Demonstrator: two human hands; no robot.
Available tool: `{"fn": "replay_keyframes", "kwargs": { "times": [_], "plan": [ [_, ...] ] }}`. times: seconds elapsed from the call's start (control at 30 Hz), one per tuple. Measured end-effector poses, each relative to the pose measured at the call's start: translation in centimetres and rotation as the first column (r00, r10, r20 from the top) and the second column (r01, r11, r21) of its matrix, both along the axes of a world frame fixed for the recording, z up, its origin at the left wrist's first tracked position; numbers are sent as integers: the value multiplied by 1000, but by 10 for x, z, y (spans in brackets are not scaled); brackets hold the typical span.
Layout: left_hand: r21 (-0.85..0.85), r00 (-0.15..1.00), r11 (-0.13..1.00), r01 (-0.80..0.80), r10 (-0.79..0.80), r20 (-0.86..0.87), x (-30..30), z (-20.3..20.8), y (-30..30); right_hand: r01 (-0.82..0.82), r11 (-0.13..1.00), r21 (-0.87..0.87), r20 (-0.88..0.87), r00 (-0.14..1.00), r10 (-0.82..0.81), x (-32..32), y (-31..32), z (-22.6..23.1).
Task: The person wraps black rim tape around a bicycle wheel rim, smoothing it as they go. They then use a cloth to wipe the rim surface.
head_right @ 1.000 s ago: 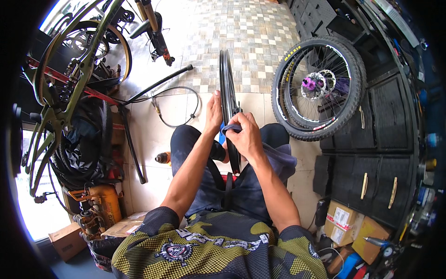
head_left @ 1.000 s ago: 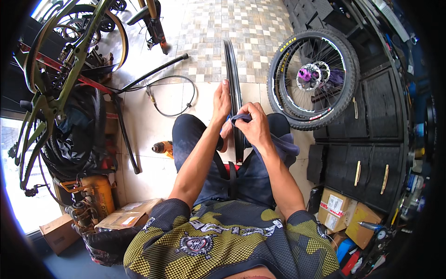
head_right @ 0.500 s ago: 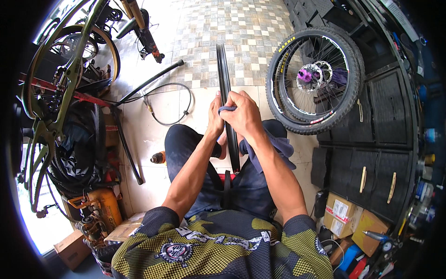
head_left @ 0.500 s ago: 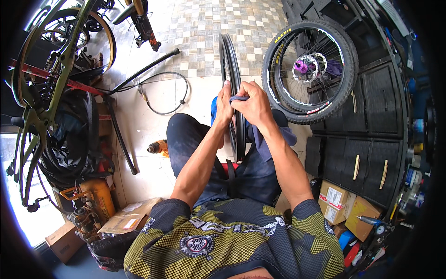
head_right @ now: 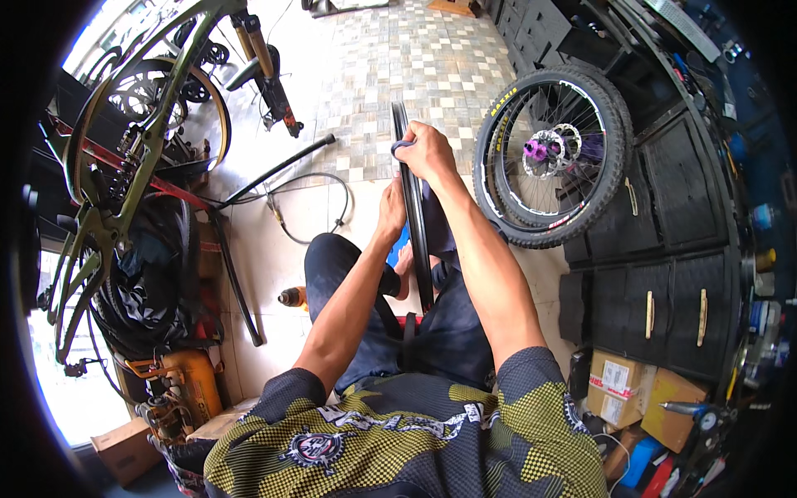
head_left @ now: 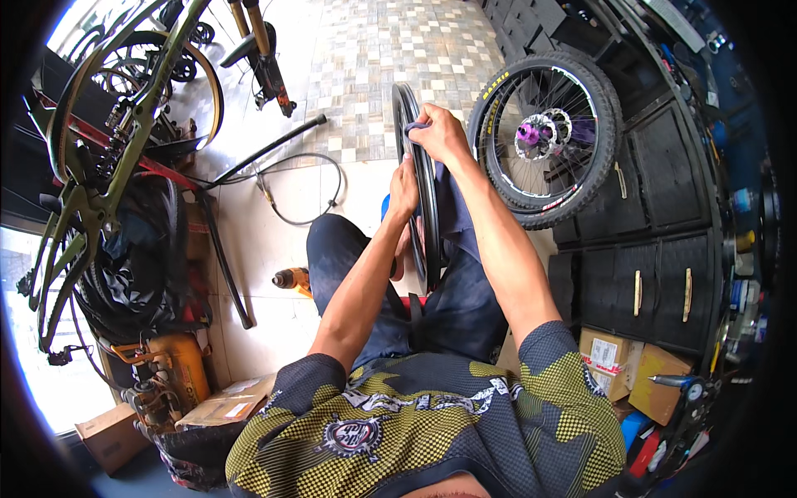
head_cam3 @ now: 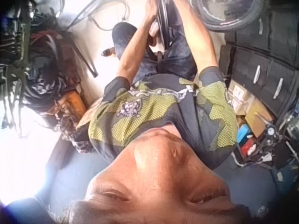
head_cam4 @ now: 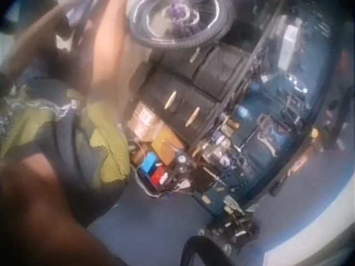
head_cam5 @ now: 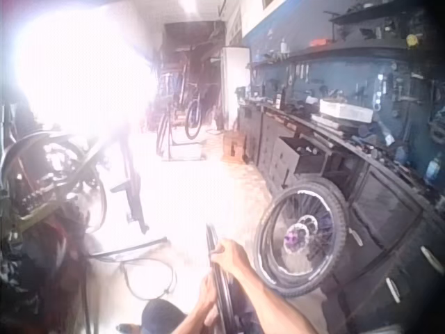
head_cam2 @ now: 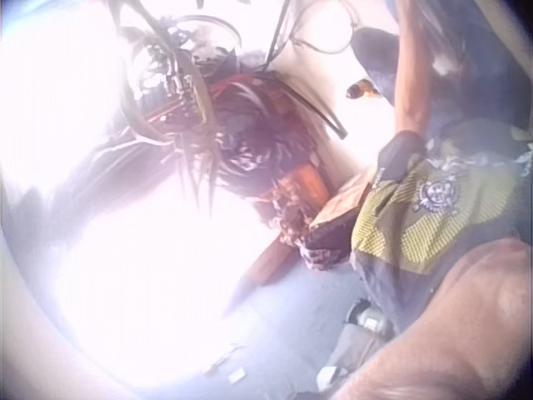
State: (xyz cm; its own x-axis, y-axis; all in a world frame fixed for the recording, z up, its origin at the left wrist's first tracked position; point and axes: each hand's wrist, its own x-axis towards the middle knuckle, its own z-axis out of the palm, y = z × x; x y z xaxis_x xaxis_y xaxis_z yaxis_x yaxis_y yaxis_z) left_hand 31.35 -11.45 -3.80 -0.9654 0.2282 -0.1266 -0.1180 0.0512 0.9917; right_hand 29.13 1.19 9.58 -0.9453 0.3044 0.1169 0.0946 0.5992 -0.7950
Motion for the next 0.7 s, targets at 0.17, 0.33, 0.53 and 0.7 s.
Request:
{"fn": "replay_keyframes", "kwargs": {
  "times": [0.17,0.33,0.53,0.7],
  "plan": [
    [152,1000,988,11,-11,1,10,17,0,13,850,-526,-178,976,-125,58,48,-3],
    [354,999,934,52,-48,-20,7,40,-18,80,775,-627,-64,986,-154,176,89,-6],
    [127,938,934,334,-318,-136,-22,52,-34,154,920,-360,-34,984,-177,269,81,-37],
    [-5,931,936,353,-351,97,-52,70,-41,54,996,-73,-139,988,-64,309,25,-59]
  ]
}}
